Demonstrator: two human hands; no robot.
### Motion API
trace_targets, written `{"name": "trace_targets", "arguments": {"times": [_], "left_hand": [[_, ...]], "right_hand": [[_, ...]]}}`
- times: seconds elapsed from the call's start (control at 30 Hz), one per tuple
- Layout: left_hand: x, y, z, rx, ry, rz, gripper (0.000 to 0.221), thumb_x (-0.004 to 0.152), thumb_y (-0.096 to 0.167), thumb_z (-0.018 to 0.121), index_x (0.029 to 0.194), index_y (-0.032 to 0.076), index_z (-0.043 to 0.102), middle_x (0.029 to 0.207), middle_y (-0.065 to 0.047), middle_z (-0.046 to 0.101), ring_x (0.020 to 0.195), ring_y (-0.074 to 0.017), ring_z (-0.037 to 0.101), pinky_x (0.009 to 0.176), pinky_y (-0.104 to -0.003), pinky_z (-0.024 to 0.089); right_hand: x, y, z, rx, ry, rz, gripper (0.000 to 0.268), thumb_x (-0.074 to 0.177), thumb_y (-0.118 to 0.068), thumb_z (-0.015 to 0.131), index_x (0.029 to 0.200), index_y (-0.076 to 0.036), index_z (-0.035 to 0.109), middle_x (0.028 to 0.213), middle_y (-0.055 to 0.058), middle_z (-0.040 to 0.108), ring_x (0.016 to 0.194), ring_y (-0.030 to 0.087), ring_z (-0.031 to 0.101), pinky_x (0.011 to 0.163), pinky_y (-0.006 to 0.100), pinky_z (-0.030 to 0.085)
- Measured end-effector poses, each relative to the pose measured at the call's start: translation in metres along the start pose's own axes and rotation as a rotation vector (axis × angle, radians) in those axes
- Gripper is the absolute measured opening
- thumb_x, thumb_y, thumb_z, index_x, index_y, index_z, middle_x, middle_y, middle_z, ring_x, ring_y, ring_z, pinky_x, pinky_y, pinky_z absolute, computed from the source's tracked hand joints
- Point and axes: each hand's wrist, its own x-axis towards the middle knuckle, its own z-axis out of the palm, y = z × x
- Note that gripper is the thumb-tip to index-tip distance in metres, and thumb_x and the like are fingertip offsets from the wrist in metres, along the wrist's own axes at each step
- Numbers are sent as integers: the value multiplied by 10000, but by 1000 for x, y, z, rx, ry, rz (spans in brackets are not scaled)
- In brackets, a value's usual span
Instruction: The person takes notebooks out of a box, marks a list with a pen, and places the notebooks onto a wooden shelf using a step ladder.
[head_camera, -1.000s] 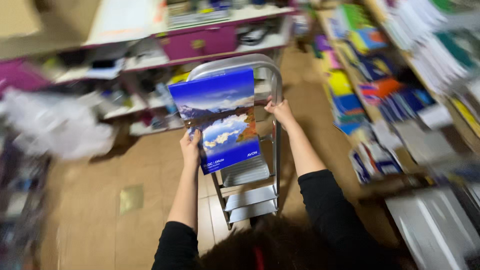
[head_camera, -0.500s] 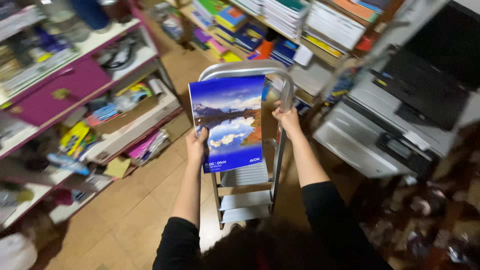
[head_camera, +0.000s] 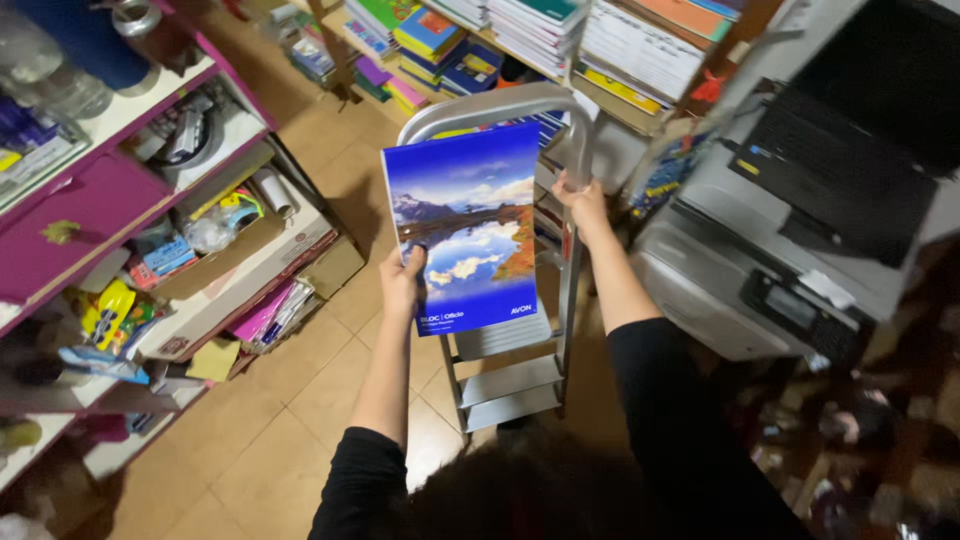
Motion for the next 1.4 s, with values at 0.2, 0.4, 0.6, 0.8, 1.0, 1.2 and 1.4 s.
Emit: {"name": "trace_targets", "arguments": {"times": [0.2,0.4,0.6,0.8,1.0,1.2,1.4], "left_hand": [[27,14,25,53,88,116,110,875,107,721,781,100,664,669,35,549,625,-49,453,609,-176,371],[56,-13,59,54,248,172,106,880,130,717,788,119,665,674,39,539,641,-60,441,631,-193,376],[72,-32,98,13,466,180,95,877,150,732,792,132,695,659,53,570,611,-39,450,610,-181,380],[80,-34,129,-46,605,211,110,893,134,714,788,127,681,630,54,556,572,-25,437,562,-173,348],[87,-40,139,-31,643,217,118,895,130,716,786,112,675,619,30,564,550,-38,459,540,-178,363],[87,-42,144,-61,646,220,127,889,127,715,777,99,663,614,23,551,553,-36,452,547,-173,361],[88,-70,123,-40,628,178,152,889,179,723,769,116,654,627,29,558,567,-36,451,554,-175,358]], "right_hand": [[77,6,30,48,-155,-18,224,755,-8,809,950,-63,712,847,36,682,796,131,615,796,307,488],[177,31,63,41,-341,-64,266,741,-49,825,977,-81,707,839,43,691,791,126,635,758,305,522],[236,58,94,52,-488,-26,275,685,-30,837,932,-80,726,784,47,694,742,120,648,705,293,537],[258,53,109,150,-621,6,291,705,43,805,966,-22,694,833,55,679,791,127,649,764,280,543],[265,40,113,173,-687,13,281,727,52,798,966,-19,668,842,42,651,783,112,618,768,287,534],[272,50,111,181,-673,-33,293,732,29,800,980,-46,663,849,34,632,784,105,606,787,291,514],[276,52,99,172,-638,-19,312,721,-14,824,980,-80,664,790,8,626,756,93,618,769,283,516]]}}
